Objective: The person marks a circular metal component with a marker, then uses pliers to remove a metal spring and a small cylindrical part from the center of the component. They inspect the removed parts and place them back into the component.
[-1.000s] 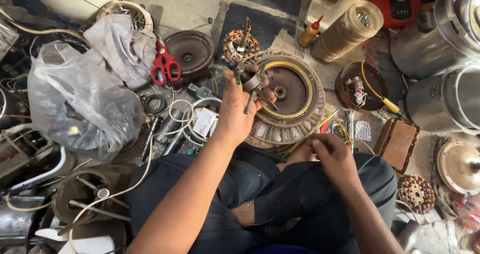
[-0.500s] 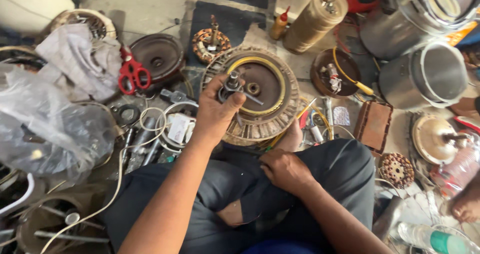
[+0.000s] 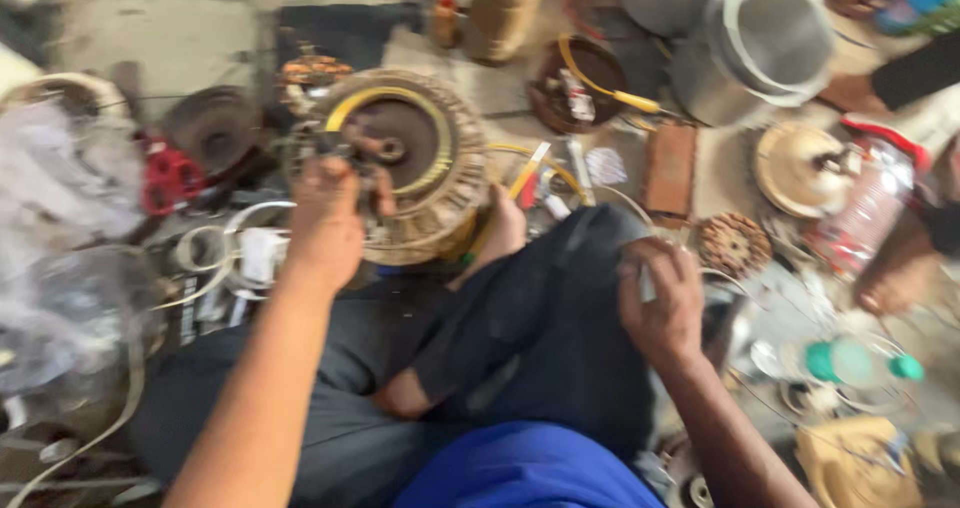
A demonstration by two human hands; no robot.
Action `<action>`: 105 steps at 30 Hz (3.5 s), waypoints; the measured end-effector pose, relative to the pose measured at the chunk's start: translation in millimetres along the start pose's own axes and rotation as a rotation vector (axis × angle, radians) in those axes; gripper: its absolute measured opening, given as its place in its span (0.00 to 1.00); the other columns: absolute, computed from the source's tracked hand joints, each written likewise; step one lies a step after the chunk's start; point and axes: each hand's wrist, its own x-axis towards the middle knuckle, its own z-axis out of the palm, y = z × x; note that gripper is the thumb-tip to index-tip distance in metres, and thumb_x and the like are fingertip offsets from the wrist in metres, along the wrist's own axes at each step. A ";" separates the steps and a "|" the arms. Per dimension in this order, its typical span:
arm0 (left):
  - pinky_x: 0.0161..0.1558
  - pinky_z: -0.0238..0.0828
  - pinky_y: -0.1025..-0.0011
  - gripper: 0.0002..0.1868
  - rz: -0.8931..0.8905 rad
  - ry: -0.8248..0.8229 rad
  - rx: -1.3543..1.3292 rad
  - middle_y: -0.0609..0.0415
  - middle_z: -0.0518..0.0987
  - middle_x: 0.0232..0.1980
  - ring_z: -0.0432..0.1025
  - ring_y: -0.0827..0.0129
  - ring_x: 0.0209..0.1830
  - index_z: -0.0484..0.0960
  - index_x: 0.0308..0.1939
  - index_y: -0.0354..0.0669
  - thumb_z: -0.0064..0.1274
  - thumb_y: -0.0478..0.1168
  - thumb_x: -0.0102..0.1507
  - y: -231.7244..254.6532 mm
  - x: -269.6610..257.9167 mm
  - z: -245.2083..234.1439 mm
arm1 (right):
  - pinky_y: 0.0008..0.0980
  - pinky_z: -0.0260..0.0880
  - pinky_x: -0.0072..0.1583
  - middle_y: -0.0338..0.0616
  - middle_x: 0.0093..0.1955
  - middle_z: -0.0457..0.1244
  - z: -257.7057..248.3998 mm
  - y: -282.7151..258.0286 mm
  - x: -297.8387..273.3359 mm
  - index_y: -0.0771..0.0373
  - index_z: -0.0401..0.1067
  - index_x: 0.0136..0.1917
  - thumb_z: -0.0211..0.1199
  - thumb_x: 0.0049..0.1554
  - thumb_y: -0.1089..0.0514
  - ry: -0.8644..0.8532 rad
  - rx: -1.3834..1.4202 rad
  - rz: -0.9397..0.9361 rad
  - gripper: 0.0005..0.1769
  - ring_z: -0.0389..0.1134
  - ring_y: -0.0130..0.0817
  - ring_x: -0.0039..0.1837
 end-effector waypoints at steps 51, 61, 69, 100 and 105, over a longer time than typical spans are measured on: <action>0.49 0.72 0.68 0.24 0.349 0.320 0.912 0.51 0.76 0.48 0.74 0.63 0.46 0.80 0.45 0.39 0.73 0.48 0.55 14.7 -40.7 86.8 | 0.56 0.64 0.55 0.56 0.53 0.65 -41.6 213.7 -81.5 0.60 0.68 0.68 0.51 0.62 0.48 0.413 1.270 1.373 0.25 0.66 0.51 0.55; 0.47 0.75 0.71 0.24 0.278 0.317 0.781 0.54 0.79 0.46 0.77 0.68 0.45 0.82 0.47 0.38 0.73 0.49 0.55 20.0 -53.6 95.5 | 0.50 0.67 0.54 0.59 0.42 0.63 9.9 -2.5 -61.8 0.72 0.56 0.73 0.59 0.47 0.61 -0.516 1.904 1.037 0.41 0.68 0.52 0.47; 0.44 0.76 0.69 0.26 0.270 0.388 0.916 0.52 0.83 0.42 0.80 0.66 0.42 0.85 0.44 0.40 0.75 0.49 0.50 27.2 -64.8 88.7 | 0.34 0.64 0.31 0.47 0.37 0.64 -22.3 -58.6 8.0 0.65 0.63 0.55 0.63 0.46 0.66 -0.691 1.002 0.696 0.22 0.65 0.37 0.30; 0.47 0.73 0.62 0.30 0.126 0.561 1.107 0.48 0.81 0.45 0.75 0.59 0.46 0.82 0.48 0.43 0.78 0.48 0.46 23.7 -72.8 64.0 | 0.38 0.73 0.51 0.53 0.46 0.71 48.9 -77.9 48.9 0.68 0.66 0.58 0.70 0.47 0.59 -0.490 0.381 0.320 0.27 0.75 0.46 0.48; 0.54 0.72 0.62 0.29 0.074 0.491 1.006 0.45 0.78 0.51 0.75 0.55 0.52 0.77 0.52 0.40 0.72 0.42 0.52 26.4 -67.2 49.5 | 0.36 0.74 0.54 0.50 0.50 0.73 64.3 -88.4 -5.0 0.63 0.71 0.58 0.73 0.42 0.54 -0.686 0.350 0.116 0.31 0.76 0.45 0.53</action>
